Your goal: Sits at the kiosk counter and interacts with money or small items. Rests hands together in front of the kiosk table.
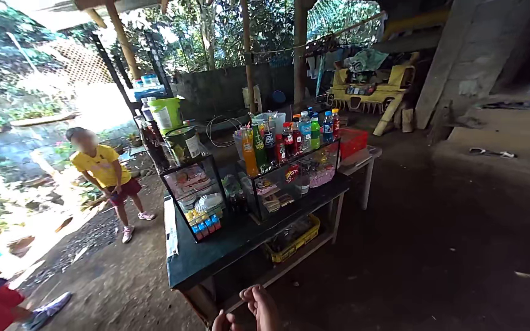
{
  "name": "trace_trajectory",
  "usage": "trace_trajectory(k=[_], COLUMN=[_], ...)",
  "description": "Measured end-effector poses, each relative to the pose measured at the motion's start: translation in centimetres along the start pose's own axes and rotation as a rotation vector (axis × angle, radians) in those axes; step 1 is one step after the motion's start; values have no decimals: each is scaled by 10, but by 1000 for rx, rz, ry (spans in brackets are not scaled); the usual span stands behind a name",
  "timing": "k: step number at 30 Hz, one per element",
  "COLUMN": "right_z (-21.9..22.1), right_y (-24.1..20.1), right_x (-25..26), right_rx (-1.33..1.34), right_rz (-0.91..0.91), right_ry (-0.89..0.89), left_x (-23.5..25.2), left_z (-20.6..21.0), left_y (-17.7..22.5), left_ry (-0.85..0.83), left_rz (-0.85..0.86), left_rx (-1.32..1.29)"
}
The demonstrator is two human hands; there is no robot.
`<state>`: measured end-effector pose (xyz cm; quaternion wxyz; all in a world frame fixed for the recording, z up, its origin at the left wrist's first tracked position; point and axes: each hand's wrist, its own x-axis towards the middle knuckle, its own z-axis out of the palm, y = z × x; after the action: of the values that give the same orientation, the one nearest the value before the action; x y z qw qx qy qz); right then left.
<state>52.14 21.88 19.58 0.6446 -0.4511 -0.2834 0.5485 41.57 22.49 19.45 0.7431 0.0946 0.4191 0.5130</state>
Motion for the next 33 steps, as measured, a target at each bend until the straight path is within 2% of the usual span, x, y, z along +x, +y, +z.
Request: trace_trajectory(k=[2, 4, 6, 8, 10, 11, 13, 16, 19, 21, 24, 27, 29, 31, 33], right_z=[3, 1, -3, -1, 0, -2, -9, -5, 0, 0, 4, -2, -7, -12, -10], right_y=[6, 25, 31, 18, 5, 4, 4, -3, -2, 4, 5, 12, 14, 16, 8], right_x=[6, 9, 7, 2, 2, 4, 6, 6, 0, -1, -1, 3, 7, 8, 6], right_rx=[171, 338, 490, 586, 591, 574, 527, 424, 197, 68, 12, 1, -4, 28, 75], right_rz=[379, 603, 669, 650, 680, 690, 676, 508, 114, -131, -350, -497, -552, -471, -152], right_ry=[111, 113, 55, 56, 140, 170, 139, 85, -104, -250, -330, -322, -285, -201, -54], left_x=[-6, -7, -3, 2, 8, 10, 9, 6, 5, -2, -10, -9, -7, -3, -1], left_z=[7, 5, 2, -1, -3, -5, -5, 3, 7, 9, 16, 17, 15, 16, 17], left_y=[2, -4, -10, -12, -14, -16, -18, -19, -23, -27, -27, -23, -20, -14, -10], left_ry=[-38, -165, -267, -362, -391, -381, -315, -103, -68, -100, -106, -96, -13, 101, 106], left_rz=[205, 463, 700, 916, 1056, 1066, 933, 511, 110, -24, -67, -89, -75, -9, 148], left_rx=[209, 494, 796, 1040, 1057, 993, 784, 394, 50, -100, -227, -305, -294, -251, -110])
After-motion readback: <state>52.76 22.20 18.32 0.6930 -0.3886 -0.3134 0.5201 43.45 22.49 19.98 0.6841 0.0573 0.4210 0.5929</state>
